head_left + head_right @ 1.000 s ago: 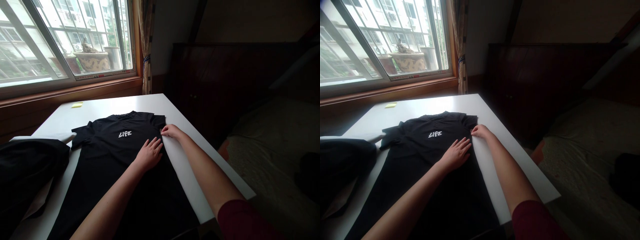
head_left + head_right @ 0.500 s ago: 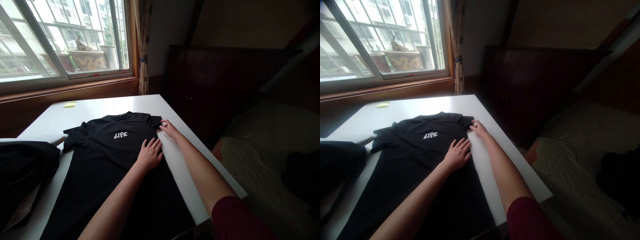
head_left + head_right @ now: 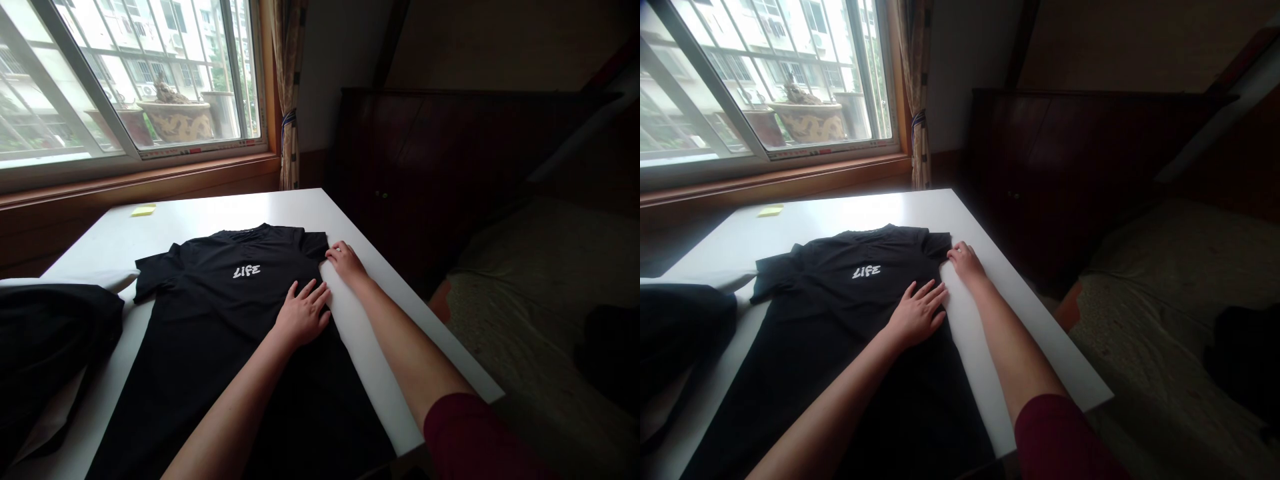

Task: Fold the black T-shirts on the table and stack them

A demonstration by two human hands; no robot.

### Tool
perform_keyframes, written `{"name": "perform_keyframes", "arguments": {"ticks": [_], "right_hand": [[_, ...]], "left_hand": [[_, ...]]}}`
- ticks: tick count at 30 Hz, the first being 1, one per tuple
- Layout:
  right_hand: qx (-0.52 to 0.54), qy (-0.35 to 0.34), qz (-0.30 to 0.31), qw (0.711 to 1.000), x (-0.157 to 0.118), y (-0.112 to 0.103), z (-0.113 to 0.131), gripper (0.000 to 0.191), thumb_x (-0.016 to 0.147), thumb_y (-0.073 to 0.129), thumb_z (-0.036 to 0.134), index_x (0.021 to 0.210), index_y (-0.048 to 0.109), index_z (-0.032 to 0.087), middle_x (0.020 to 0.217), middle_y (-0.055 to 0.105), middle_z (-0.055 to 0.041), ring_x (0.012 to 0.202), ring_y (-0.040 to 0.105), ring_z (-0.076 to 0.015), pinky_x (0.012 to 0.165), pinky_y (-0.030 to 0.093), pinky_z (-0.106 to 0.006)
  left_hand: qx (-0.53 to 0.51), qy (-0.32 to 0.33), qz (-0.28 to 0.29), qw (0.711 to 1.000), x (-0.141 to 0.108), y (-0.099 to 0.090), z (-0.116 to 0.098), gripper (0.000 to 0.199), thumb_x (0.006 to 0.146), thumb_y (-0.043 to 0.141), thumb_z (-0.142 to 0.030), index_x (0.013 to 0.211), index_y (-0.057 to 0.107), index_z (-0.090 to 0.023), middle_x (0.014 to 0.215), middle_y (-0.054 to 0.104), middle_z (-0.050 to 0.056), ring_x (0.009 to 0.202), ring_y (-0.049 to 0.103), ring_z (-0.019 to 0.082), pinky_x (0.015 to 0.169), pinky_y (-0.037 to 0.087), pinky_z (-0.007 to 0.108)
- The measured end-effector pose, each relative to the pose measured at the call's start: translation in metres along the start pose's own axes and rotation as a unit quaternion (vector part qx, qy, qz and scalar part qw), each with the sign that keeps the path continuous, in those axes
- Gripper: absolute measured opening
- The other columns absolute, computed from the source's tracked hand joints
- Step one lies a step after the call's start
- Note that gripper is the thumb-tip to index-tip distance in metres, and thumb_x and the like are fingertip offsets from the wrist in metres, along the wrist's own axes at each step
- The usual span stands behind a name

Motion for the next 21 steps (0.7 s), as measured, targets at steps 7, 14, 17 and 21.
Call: {"name": "perform_keyframes", "arguments": {"ticks": [7, 14, 17, 21], "right_hand": [[0.006, -0.033, -0.011, 0.999, -0.015, -0.01, 0.018, 0.036, 0.097, 0.048, 0.013, 0.122, 0.072, 0.022, 0.117, 0.064, -0.0117, 0.114, 0.053, -0.0284, 0.108, 0.041, -0.041], [0.053, -0.035, 0.013, 0.998, -0.016, -0.004, 0.027, 0.024, 0.092, 0.069, 0.036, 0.113, 0.075, 0.028, 0.109, 0.066, -0.006, 0.107, 0.058, -0.0239, 0.102, 0.045, -0.036], [0.065, -0.021, 0.026, 0.997, -0.011, 0.003, 0.021, 0.024, 0.084, 0.078, 0.037, 0.107, 0.078, 0.03, 0.11, 0.064, -0.0051, 0.107, 0.058, -0.024, 0.102, 0.045, -0.036], [0.087, -0.007, 0.042, 0.995, -0.004, 0.008, 0.011, 0.021, 0.082, 0.079, 0.033, 0.102, 0.08, 0.03, 0.108, 0.064, -0.0046, 0.108, 0.059, -0.0237, 0.104, 0.045, -0.037]], "left_hand": [[0.011, 0.001, 0.009, 1.0, 0.001, 0.006, 0.0, 0.057, 0.103, 0.038, -0.05, 0.155, 0.038, -0.028, 0.163, 0.036, 0.003, 0.153, 0.027, 0.029, 0.122, 0.019, 0.066], [0.033, 0.009, 0.028, 0.999, 0.001, 0.006, -0.003, 0.058, 0.104, 0.036, -0.051, 0.156, 0.037, -0.025, 0.164, 0.034, 0.006, 0.153, 0.026, 0.031, 0.119, 0.021, 0.072], [0.035, 0.01, 0.023, 0.999, -0.005, 0.005, -0.013, 0.063, 0.105, 0.03, -0.057, 0.155, 0.039, -0.02, 0.164, 0.033, 0.01, 0.153, 0.025, 0.031, 0.12, 0.022, 0.07], [0.025, 0.045, 0.018, 0.999, -0.022, 0.004, -0.035, 0.073, 0.103, 0.025, -0.064, 0.155, 0.039, -0.014, 0.164, 0.032, 0.015, 0.154, 0.024, 0.031, 0.123, 0.024, 0.059]]}}
Point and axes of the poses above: each hand's wrist, its own x-axis towards the middle knuckle, its own y-axis out of the palm, z = x × y, the point moved 5 cm from there along x, towards the middle knuckle
